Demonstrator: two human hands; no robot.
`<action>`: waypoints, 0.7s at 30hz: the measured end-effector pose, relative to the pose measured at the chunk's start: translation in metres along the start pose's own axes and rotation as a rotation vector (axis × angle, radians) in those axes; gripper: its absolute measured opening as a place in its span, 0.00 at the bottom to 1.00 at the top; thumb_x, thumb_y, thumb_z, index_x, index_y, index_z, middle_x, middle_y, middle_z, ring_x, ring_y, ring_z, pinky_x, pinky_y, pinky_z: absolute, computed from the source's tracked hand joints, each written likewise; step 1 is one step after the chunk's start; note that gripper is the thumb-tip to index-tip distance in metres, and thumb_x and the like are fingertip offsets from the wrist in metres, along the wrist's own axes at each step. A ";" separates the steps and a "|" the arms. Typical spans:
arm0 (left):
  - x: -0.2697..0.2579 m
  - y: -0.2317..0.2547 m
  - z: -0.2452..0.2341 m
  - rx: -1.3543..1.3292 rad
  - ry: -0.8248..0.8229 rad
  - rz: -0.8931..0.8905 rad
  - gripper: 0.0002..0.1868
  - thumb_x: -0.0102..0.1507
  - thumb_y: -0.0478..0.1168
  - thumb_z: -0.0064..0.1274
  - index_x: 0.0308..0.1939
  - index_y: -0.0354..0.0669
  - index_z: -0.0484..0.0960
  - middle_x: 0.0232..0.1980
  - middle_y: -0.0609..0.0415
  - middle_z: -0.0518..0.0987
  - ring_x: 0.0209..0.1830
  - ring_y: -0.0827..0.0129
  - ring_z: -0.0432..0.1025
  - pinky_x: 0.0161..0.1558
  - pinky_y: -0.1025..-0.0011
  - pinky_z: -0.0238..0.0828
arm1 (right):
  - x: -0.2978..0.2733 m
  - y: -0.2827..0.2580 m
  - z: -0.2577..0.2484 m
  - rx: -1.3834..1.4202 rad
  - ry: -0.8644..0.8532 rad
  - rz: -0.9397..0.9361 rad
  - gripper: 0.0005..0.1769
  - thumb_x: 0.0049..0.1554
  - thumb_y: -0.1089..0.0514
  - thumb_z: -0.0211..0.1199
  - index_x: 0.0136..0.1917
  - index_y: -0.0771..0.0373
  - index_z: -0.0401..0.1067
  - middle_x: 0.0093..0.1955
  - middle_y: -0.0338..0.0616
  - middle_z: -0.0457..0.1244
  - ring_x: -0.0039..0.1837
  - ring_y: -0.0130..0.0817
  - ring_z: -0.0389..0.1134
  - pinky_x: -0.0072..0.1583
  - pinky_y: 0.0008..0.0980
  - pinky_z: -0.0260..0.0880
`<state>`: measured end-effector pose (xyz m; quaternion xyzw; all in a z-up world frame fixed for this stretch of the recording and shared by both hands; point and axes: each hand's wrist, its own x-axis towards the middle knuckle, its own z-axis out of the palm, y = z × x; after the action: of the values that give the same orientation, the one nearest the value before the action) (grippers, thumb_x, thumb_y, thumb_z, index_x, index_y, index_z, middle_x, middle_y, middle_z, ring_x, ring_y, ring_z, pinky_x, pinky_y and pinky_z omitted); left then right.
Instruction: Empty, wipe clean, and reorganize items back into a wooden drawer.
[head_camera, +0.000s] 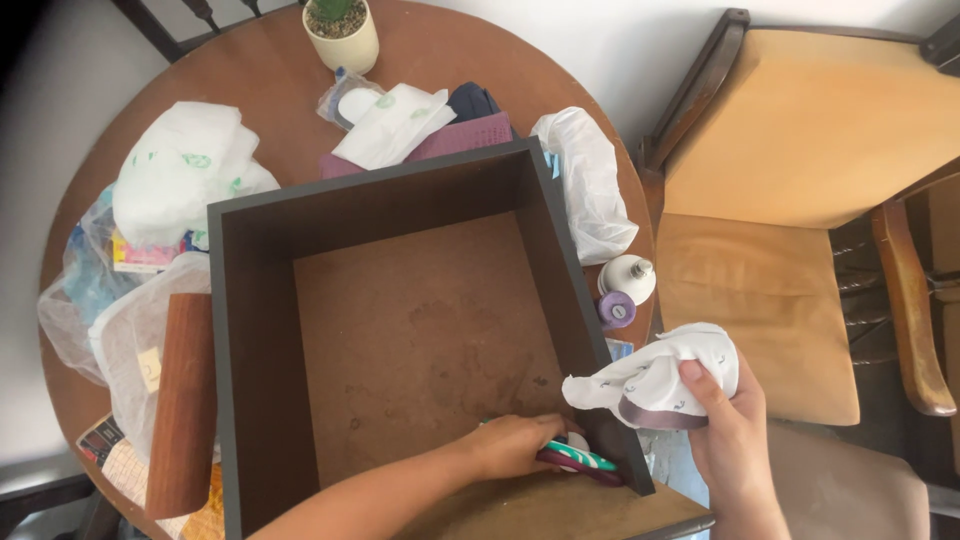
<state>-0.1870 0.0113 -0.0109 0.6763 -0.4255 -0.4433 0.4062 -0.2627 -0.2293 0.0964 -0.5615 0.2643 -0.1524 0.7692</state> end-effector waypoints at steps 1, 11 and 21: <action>-0.001 0.002 0.001 0.064 0.017 0.008 0.29 0.60 0.44 0.65 0.65 0.51 0.75 0.61 0.51 0.79 0.56 0.51 0.75 0.53 0.57 0.72 | 0.000 0.000 -0.002 0.003 0.008 0.004 0.26 0.60 0.58 0.63 0.68 0.72 0.66 0.58 0.48 0.67 0.60 0.35 0.69 0.61 0.36 0.69; -0.081 0.062 -0.064 -0.342 0.531 -0.232 0.31 0.52 0.44 0.74 0.57 0.47 0.81 0.42 0.55 0.79 0.41 0.69 0.72 0.46 0.67 0.73 | 0.009 -0.018 0.004 0.271 -0.163 -0.046 0.31 0.65 0.55 0.53 0.79 0.62 0.55 0.69 0.50 0.62 0.66 0.44 0.67 0.59 0.46 0.69; -0.299 0.103 -0.130 -0.457 1.700 -0.010 0.23 0.57 0.31 0.63 0.55 0.40 0.76 0.26 0.57 0.73 0.17 0.80 0.63 0.18 0.79 0.55 | 0.014 -0.040 0.008 -0.090 -0.226 -0.108 0.33 0.62 0.67 0.52 0.81 0.66 0.57 0.73 0.49 0.61 0.74 0.40 0.63 0.70 0.42 0.64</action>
<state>-0.1597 0.2821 0.1966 0.6813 0.1229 0.1341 0.7091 -0.2442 -0.2430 0.1327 -0.6223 0.1521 -0.1173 0.7588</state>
